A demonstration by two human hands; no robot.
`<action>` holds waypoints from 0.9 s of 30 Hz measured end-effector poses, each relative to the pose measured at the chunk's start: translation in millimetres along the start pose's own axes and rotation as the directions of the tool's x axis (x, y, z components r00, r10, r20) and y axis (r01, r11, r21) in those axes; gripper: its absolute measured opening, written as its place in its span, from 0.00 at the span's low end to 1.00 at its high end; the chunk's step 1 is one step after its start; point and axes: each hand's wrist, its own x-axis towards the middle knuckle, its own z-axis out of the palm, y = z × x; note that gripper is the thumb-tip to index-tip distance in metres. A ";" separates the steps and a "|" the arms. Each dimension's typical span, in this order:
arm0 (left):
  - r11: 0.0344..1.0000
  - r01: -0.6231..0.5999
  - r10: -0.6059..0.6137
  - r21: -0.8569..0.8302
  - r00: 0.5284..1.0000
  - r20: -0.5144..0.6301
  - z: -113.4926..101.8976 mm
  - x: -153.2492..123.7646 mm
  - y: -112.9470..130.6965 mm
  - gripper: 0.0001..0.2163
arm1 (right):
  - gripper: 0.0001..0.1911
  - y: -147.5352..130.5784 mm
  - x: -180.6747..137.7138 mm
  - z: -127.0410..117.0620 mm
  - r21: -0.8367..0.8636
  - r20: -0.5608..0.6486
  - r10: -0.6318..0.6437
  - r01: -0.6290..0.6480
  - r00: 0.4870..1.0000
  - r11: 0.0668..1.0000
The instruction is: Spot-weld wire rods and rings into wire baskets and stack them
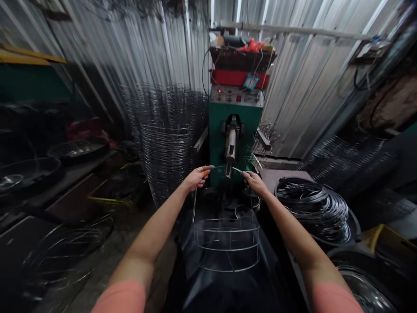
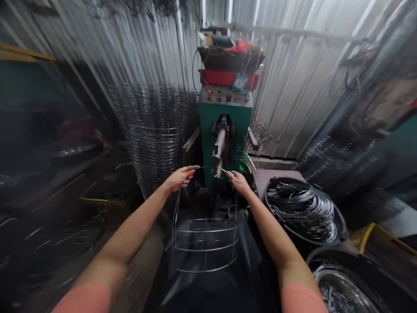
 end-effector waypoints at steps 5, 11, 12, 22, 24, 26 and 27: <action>0.991 0.131 -0.131 0.031 0.991 -0.004 -6.2 11.9 -43.3 0.19 | 0.24 55.3 -1.7 29.0 -0.069 -0.099 -0.042 0.035 0.994 0.997; 0.988 0.004 -0.011 0.153 0.999 0.046 -12.7 19.7 -63.0 0.19 | 0.23 75.8 -2.2 36.1 -0.138 -0.065 -0.122 0.112 0.990 0.984; 0.979 -0.042 0.033 0.197 0.998 0.050 -13.0 21.3 -64.4 0.19 | 0.23 76.0 -1.1 34.6 -0.151 -0.047 -0.121 0.113 0.991 0.982; 0.679 -0.430 0.376 0.595 0.900 0.222 -8.5 38.1 -71.5 0.18 | 0.19 73.1 15.8 34.3 -0.385 0.082 -0.268 0.279 0.960 0.880; 0.598 -0.452 0.369 0.662 0.888 0.274 -9.3 39.6 -70.0 0.19 | 0.20 71.4 14.8 36.2 -0.570 0.130 -0.238 0.269 0.963 0.776; 0.514 -0.469 0.367 0.718 0.877 0.310 -10.3 40.6 -68.4 0.19 | 0.22 68.0 13.3 37.6 -0.733 0.156 -0.166 0.227 0.974 0.641; 0.477 -0.473 0.366 0.741 0.873 0.322 -10.8 41.2 -67.7 0.19 | 0.22 65.9 12.7 38.3 -0.788 0.166 -0.135 0.214 0.977 0.577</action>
